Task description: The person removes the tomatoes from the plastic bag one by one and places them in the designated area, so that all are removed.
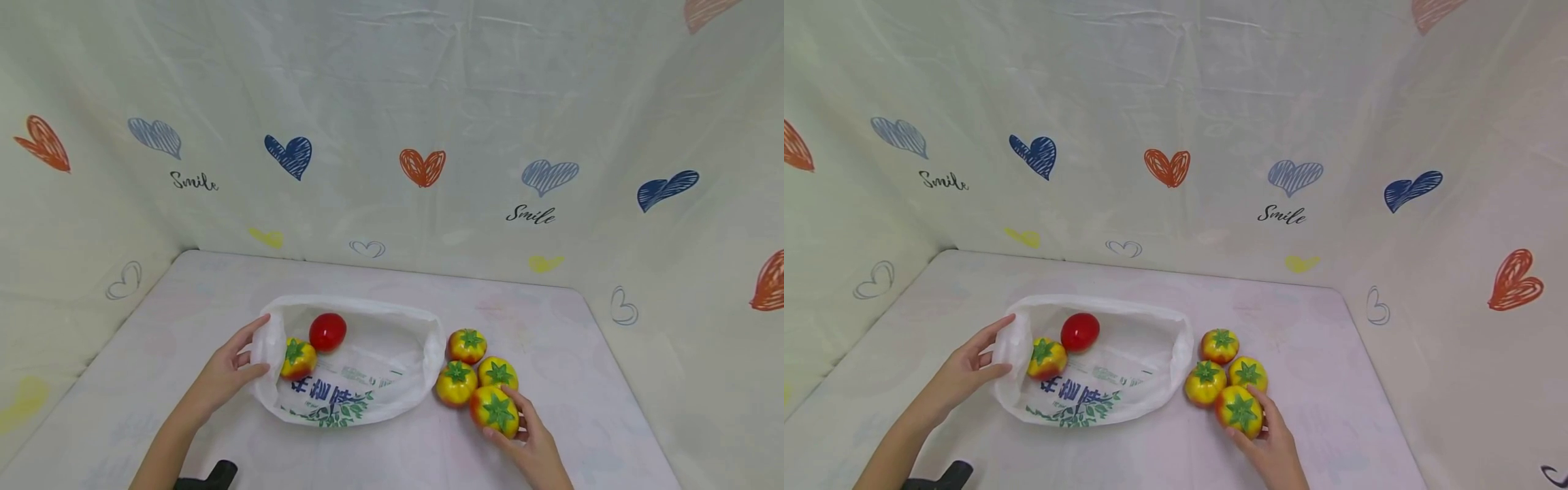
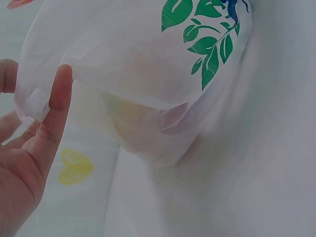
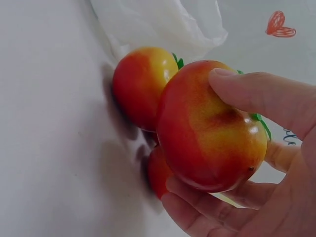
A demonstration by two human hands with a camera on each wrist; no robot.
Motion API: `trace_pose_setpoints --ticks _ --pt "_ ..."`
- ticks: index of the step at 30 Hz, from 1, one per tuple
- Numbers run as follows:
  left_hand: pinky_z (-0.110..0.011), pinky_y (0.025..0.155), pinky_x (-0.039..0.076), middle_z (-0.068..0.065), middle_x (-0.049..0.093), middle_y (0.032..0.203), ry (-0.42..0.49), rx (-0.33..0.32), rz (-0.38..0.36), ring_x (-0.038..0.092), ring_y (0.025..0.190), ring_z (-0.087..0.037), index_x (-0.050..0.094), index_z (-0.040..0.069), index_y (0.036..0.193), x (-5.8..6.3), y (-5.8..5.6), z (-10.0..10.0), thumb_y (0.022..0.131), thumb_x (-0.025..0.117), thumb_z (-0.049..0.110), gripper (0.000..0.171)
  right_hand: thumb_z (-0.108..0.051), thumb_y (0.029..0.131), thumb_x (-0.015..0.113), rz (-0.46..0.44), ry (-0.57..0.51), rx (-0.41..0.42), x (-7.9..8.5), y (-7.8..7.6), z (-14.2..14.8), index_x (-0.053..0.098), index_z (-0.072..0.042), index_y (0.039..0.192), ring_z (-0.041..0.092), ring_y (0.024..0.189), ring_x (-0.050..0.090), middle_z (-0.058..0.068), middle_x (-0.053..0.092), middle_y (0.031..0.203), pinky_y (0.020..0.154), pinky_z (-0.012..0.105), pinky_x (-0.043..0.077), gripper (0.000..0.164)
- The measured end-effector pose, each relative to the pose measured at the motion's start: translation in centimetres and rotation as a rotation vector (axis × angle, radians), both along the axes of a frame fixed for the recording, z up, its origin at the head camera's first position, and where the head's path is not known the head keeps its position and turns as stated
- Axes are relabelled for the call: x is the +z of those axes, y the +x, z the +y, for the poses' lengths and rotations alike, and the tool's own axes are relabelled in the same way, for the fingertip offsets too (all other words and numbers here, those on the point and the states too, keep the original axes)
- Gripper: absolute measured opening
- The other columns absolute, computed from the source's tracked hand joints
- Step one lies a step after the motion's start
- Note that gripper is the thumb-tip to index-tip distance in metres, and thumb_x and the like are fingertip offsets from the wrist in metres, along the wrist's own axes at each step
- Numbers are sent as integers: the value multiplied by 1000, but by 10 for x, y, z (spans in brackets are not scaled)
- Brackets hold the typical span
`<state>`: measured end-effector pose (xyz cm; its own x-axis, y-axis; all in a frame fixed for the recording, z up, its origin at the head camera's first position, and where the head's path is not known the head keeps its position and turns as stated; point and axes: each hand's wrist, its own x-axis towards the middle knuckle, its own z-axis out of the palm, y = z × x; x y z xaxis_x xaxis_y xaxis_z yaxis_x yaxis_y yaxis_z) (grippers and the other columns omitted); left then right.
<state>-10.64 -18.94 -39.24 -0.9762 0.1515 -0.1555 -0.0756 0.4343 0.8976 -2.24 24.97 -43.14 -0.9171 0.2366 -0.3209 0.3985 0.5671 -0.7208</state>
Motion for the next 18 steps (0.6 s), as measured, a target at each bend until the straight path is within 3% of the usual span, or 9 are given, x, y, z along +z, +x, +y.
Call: trace_pose_setpoints --ticks 11,18 --pt "-34 78 57 -26 25 146 2 -6 9 48 120 -46 20 15 149 -1 0 0 87 62 7 75 -39 73 76 -13 10 19 -18 2 1 37 -13 137 21 94 52 20 43 134 67 22 46 79" --pt "-34 77 57 -26 25 145 11 -7 33 49 119 -47 21 14 149 -1 1 1 86 61 6 75 -38 73 76 -19 17 20 -21 1 1 37 -12 137 23 97 52 19 45 134 70 25 47 80"
